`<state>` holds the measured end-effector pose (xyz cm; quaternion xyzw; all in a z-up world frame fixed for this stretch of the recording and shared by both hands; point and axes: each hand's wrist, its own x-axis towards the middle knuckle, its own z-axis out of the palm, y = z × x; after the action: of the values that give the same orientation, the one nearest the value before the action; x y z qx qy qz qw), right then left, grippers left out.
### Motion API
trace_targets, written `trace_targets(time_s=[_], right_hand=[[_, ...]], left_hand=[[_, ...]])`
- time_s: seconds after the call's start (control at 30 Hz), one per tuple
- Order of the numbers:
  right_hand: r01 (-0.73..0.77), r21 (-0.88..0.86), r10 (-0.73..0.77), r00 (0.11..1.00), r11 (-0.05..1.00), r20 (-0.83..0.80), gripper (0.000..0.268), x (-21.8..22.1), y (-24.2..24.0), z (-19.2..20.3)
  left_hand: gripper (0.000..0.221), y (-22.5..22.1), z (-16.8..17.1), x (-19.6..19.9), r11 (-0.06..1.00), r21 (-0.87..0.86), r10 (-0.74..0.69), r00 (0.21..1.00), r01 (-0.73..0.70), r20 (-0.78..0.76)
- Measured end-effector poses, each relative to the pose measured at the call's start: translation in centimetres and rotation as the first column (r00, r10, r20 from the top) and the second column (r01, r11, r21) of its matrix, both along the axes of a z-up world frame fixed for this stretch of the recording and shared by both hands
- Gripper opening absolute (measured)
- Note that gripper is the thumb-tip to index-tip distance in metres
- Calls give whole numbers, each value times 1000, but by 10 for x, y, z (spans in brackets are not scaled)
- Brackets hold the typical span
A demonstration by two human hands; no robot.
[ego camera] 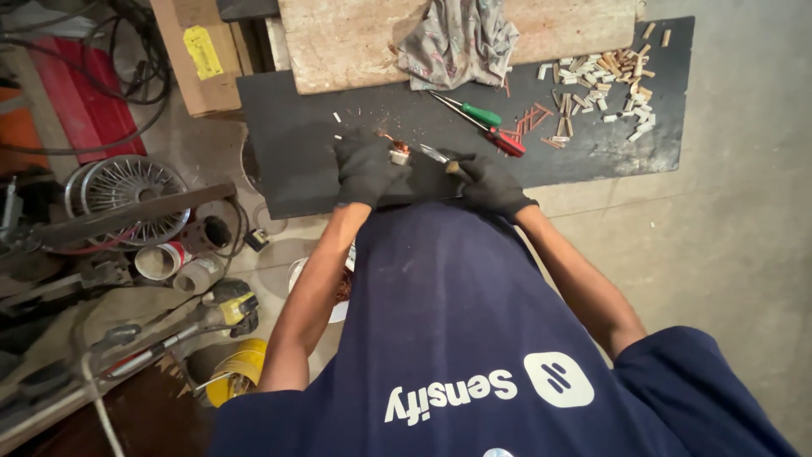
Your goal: Disassembling an electric motor stator by removing copper windings and insulation using a screwdriver and pliers
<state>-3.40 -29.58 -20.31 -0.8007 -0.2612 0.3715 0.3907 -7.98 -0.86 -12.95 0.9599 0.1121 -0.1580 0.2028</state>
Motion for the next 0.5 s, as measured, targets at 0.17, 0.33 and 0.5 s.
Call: trace_targets(time_s=[0.17, 0.33, 0.5], right_hand=[[-95, -100, 111, 979, 990, 169, 55, 4, 20, 60], [-112, -203, 143, 979, 973, 142, 39, 7, 9, 30], [-115, -83, 117, 993, 990, 15, 35, 1, 5, 28]], left_hand=[[51, -19, -25, -13, 974, -193, 124, 992, -115, 33], [57, -16, -41, -29, 996, -89, 11, 932, 23, 361], [63, -12, -27, -36, 936, -352, 223, 798, -15, 560]])
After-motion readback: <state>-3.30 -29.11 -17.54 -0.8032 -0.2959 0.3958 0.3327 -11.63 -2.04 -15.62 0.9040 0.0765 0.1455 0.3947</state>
